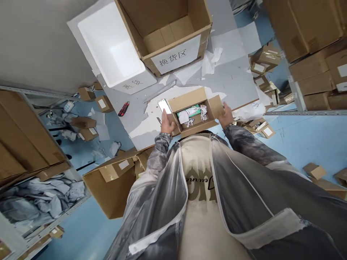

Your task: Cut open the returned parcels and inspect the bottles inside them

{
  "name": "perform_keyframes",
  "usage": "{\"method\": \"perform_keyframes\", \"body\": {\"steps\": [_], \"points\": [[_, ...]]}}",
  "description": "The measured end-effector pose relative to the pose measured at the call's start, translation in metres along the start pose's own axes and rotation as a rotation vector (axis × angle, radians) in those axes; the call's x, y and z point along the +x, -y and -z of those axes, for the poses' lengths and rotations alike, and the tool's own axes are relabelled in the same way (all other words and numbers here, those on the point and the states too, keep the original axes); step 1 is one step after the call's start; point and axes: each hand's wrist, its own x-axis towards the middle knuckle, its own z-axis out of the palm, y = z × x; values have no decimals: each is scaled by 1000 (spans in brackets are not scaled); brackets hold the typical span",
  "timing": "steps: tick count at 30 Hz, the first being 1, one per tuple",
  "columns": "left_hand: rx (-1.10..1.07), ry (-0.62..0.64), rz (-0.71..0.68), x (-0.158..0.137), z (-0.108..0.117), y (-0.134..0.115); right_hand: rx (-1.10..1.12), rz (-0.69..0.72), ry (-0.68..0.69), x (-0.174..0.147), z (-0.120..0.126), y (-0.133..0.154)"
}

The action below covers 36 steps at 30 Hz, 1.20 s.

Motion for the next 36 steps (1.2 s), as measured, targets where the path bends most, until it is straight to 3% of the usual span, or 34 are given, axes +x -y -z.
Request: {"method": "perform_keyframes", "body": {"steps": [2, 3, 7, 9, 14, 19, 23, 27, 30, 33, 36], "points": [[111, -132, 22, -15, 13, 6, -125, 4, -45, -3, 16, -7], [157, -145, -5, -20, 16, 4, -154, 79, -34, -3, 23, -8], [271, 136, -303, -17, 15, -27, -77, 615, 302, 20, 48, 6], [361, 245, -357, -1, 12, -52, -64, 715, 394, 37, 57, 20], [605, 315, -149, 47, 9, -102, -193, 691, 330, 70, 64, 59], [700, 335, 141, 69, 8, -109, -532, 695, 505, 87, 50, 91], [649, 355, 91, 64, 3, -98, -573, 713, 544, 100, 41, 97], [672, 445, -11, 45, -2, -83, -426, 824, 522, 104, 31, 80], [687, 535, -62, 27, -7, -75, -296, 774, 476, 93, 19, 64], [699, 510, -100, 9, -16, -73, -247, 683, 453, 75, 10, 54], [725, 448, -104, -3, -27, -75, -241, 695, 446, 57, 8, 47]]}}
